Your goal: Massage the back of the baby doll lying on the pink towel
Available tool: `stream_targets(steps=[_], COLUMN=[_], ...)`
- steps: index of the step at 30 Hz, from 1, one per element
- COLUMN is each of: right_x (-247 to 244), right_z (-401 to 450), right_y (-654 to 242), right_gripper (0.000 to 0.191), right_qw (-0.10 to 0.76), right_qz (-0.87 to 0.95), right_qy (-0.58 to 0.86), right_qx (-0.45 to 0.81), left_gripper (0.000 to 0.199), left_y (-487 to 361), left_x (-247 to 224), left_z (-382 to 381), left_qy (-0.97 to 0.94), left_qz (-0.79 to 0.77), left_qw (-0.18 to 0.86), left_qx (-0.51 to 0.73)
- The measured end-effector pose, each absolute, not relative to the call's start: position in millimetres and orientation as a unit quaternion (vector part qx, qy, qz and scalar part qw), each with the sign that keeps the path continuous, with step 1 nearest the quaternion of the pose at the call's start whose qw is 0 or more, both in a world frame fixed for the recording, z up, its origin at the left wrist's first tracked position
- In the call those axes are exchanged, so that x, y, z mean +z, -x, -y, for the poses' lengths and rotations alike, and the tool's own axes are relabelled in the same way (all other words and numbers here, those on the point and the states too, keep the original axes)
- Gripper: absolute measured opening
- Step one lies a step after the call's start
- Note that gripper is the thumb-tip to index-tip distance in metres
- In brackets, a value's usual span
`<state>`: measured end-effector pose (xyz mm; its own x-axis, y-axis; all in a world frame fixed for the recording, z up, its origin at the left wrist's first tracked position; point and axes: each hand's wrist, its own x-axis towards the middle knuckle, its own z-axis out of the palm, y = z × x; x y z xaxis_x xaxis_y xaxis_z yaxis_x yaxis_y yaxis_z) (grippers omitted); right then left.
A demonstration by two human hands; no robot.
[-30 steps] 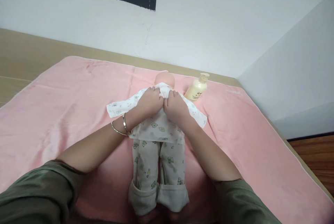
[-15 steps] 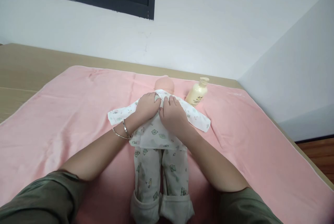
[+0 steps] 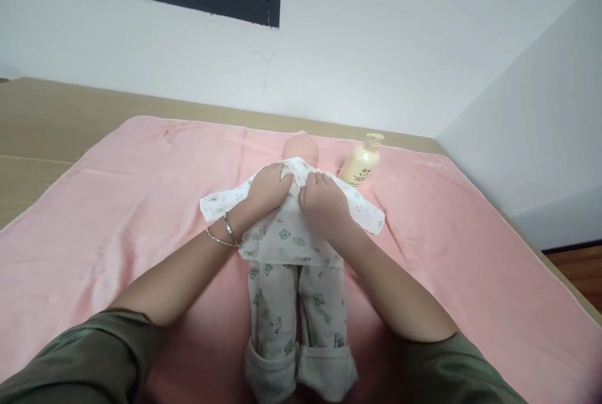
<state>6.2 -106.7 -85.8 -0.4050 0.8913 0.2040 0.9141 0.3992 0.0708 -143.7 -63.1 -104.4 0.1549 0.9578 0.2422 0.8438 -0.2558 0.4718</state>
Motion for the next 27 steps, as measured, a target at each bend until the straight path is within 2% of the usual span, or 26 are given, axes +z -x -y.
stream_targets(steps=[2,7,10,14,17,19,23,25,27], right_x=[-86,-85,-84,-85,-86,-84,-79,-78,-79], right_z=[102,68,70,100,110,104,76,68,72], right_y=[-8,-23,-21,-5,0,-5,-23,-27,-24], right_gripper=[0.039,0.041,0.043,0.045,0.046,0.041,0.029,0.025,0.026], right_qw=[0.084,0.149,0.134,0.093,0.096,0.109,0.141,0.135,0.103], right_qz=[0.824,0.769,0.776,0.799,0.804,0.8,0.792,0.797,0.812], right_qy=[0.557,0.617,0.613,0.593,0.581,0.589,0.589,0.582,0.573], right_qx=[-0.062,0.081,0.063,-0.041,-0.08,-0.043,0.082,0.085,0.036], left_gripper=[0.025,0.026,0.024,0.017,0.02,0.023,0.026,0.026,0.025], left_y=[142,123,123,137,142,139,124,119,117], left_x=[-106,-113,-112,-105,-99,-97,-101,-104,-106], left_z=[65,94,94,72,63,67,90,100,101], left_qy=[-0.76,-0.818,-0.814,-0.778,-0.749,-0.751,-0.788,-0.8,-0.801], left_qz=[-0.59,-0.504,-0.508,-0.561,-0.594,-0.598,-0.557,-0.533,-0.529], left_qw=[0.087,-0.079,-0.059,0.065,0.137,0.115,-0.024,-0.064,-0.068], left_qx=[0.257,0.266,0.276,0.277,0.26,0.256,0.261,0.267,0.272])
